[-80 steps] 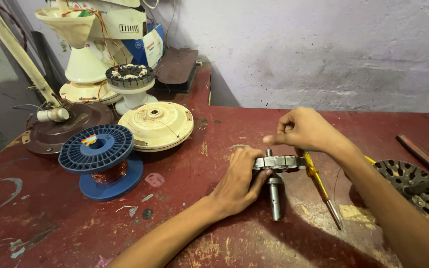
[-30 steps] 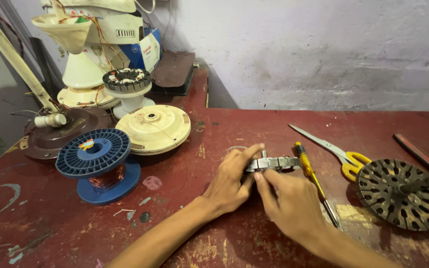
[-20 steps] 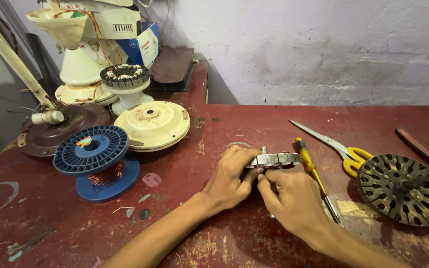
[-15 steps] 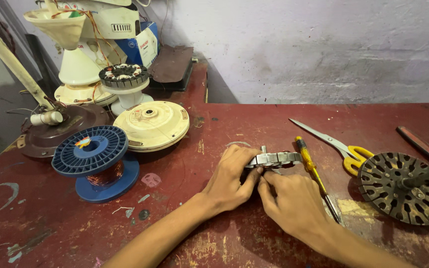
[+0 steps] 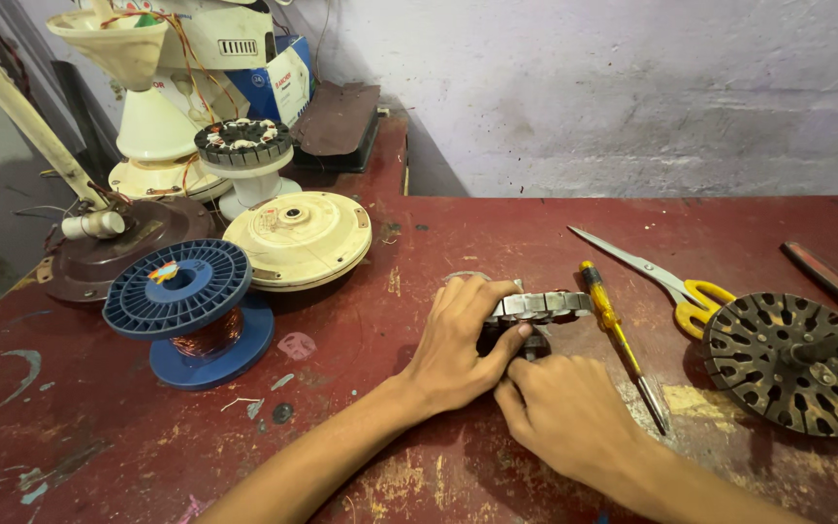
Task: The person winds copper wire around a motor armature held in a vise, using a screwdriver to press the wire into slots and scissors to trim excess wire. The person repeats this process across multiple slots on the armature.
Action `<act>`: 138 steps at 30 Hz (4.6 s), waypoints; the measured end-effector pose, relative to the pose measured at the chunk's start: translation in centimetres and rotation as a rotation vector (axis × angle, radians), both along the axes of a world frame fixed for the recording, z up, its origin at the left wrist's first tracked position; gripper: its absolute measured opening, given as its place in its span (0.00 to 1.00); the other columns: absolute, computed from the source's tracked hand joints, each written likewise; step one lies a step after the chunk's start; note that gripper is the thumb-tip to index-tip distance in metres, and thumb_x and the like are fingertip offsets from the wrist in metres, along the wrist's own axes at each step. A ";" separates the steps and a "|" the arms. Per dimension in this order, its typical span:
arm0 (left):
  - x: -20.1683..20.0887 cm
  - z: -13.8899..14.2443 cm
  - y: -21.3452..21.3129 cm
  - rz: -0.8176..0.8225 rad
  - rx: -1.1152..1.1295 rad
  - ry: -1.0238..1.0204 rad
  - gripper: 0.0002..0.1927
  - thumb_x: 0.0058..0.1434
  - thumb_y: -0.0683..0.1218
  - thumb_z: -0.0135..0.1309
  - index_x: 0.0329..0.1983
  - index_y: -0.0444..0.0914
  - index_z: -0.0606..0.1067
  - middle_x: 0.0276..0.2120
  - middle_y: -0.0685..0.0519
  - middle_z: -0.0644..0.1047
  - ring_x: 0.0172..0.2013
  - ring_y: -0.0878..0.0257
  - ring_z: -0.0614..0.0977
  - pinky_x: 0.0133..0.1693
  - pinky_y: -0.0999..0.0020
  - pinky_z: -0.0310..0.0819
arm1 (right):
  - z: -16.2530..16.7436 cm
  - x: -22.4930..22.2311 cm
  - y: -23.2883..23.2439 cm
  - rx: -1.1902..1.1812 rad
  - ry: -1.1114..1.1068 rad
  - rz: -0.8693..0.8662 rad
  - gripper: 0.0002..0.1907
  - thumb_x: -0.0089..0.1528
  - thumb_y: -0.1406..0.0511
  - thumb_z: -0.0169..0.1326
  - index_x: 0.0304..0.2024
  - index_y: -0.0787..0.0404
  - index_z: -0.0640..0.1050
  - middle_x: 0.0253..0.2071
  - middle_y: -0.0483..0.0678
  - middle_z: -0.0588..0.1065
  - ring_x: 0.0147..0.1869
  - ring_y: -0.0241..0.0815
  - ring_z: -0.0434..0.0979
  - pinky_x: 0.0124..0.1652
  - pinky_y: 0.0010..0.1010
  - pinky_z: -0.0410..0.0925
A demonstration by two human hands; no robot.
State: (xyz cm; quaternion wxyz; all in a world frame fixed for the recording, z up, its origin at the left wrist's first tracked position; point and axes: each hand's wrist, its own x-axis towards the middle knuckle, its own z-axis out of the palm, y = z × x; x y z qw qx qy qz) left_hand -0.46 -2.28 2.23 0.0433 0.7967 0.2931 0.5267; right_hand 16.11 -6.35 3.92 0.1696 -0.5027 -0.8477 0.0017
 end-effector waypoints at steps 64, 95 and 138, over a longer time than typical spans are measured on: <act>1.1 -0.1 -0.2 0.011 -0.037 -0.068 0.18 0.66 0.47 0.57 0.54 0.33 0.72 0.44 0.45 0.74 0.44 0.51 0.72 0.49 0.57 0.66 | 6.0 5.8 4.1 0.588 0.237 0.382 0.11 0.59 0.63 0.64 0.29 0.64 0.80 0.24 0.48 0.76 0.23 0.38 0.73 0.23 0.32 0.63; 1.4 0.1 0.1 0.029 -0.046 -0.025 0.19 0.64 0.48 0.59 0.54 0.35 0.73 0.41 0.46 0.73 0.45 0.51 0.72 0.49 0.57 0.66 | 2.5 7.4 9.7 -0.130 0.869 0.072 0.09 0.58 0.64 0.67 0.34 0.64 0.83 0.22 0.36 0.69 0.25 0.23 0.61 0.24 0.18 0.56; -0.5 0.9 -0.8 0.030 0.112 0.020 0.19 0.60 0.49 0.63 0.49 0.33 0.75 0.40 0.46 0.75 0.45 0.51 0.76 0.49 0.56 0.70 | 0.4 6.2 9.7 -0.408 0.814 -0.164 0.21 0.54 0.55 0.69 0.20 0.61 0.75 0.17 0.40 0.69 0.22 0.29 0.60 0.23 0.24 0.53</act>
